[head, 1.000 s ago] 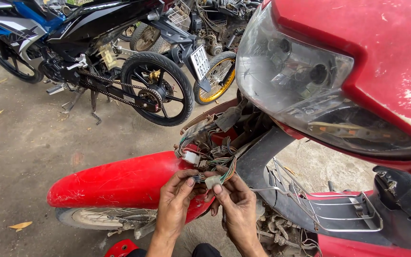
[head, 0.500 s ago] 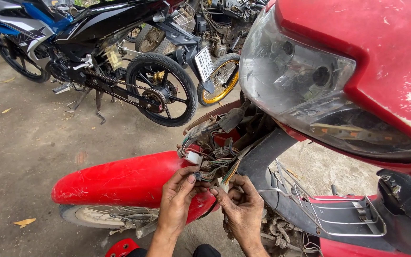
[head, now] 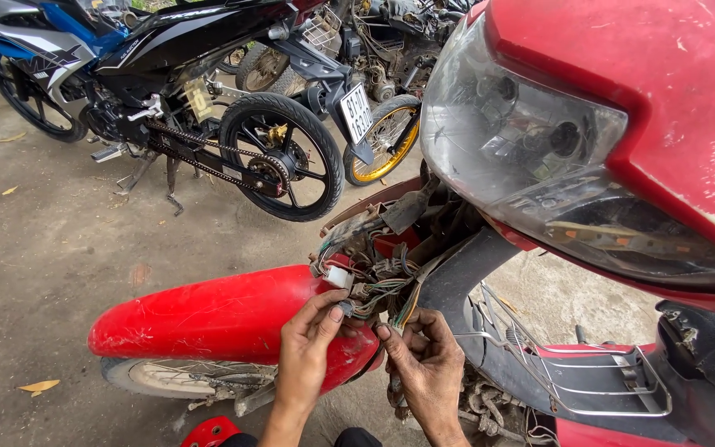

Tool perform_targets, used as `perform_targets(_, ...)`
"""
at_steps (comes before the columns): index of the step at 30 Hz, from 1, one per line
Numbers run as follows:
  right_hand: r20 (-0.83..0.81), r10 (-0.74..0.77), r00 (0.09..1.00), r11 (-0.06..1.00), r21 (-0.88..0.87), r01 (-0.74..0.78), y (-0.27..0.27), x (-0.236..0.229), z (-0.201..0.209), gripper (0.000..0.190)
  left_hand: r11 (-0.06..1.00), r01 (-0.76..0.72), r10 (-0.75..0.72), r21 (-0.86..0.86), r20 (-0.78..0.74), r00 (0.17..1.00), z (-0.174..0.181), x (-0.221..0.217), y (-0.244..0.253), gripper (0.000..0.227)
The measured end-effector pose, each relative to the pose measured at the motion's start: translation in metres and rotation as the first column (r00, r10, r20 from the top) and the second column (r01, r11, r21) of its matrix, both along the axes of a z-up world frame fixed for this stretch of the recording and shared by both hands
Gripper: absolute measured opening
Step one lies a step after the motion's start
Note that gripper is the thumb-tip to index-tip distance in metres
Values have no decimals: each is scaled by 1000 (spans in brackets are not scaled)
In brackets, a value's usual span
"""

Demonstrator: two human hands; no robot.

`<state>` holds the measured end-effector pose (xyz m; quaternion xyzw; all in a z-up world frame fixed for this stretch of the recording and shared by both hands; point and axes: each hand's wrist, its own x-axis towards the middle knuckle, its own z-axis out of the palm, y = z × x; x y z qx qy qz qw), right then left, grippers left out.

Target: Inspecting and connecting electrical wiring and plastic connectors on a motorcycle

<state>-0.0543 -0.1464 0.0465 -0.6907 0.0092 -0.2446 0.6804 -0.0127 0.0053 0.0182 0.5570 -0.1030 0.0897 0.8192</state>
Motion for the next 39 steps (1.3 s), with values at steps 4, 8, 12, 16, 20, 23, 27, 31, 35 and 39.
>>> perform_targets(4, 11, -18, 1000, 1000, 4, 18, -2, 1, -4, 27, 657, -653, 370, 377, 594, 715, 1, -7, -8, 28)
perform_targets(8, 62, -43, 997, 994, -93, 49, -5, 8, -17, 25, 646, -673, 267, 360, 720, 641, 41, -24, -19, 26)
perform_targets(12, 87, -184, 979, 937, -287, 202, -4, 8, -17, 17, 612, -618, 138, 493, 703, 697, 59, -23, -33, 31)
perform_targets(16, 184, -82, 979, 837, -521, 168, -9, 6, -9, 21, 584, -588, 125, 560, 654, 746, 51, -7, -40, 18)
perform_targets(20, 271, 50, 961, 700, -696, 160, -29, 0, 6, 37, 585, -574, 132, 573, 630, 765, 59, 8, -25, 20)
perform_targets(23, 477, -71, 876, 602, -680, 419, -37, -2, 47, 32, 616, -572, 136, 542, 642, 755, 79, 16, -12, 15)
perform_targets(27, 594, 115, 796, 205, -799, 566, -57, 12, 84, 38, 689, -403, 76, 603, 493, 867, 97, 26, -2, 18)
perform_targets(31, 629, 176, 757, -241, -718, 653, -55, 22, 107, 40, 733, -295, 6, 613, 428, 904, 109, 31, 3, 25)
perform_targets(35, 584, 266, 767, -334, -690, 642, -48, 25, 124, 32, 790, -219, -49, 573, 414, 909, 129, 19, 14, 26)
perform_targets(39, 590, 402, 700, -225, -678, 700, -59, 34, 120, 27, 856, 18, -154, 517, 222, 963, 142, 5, 19, 22)
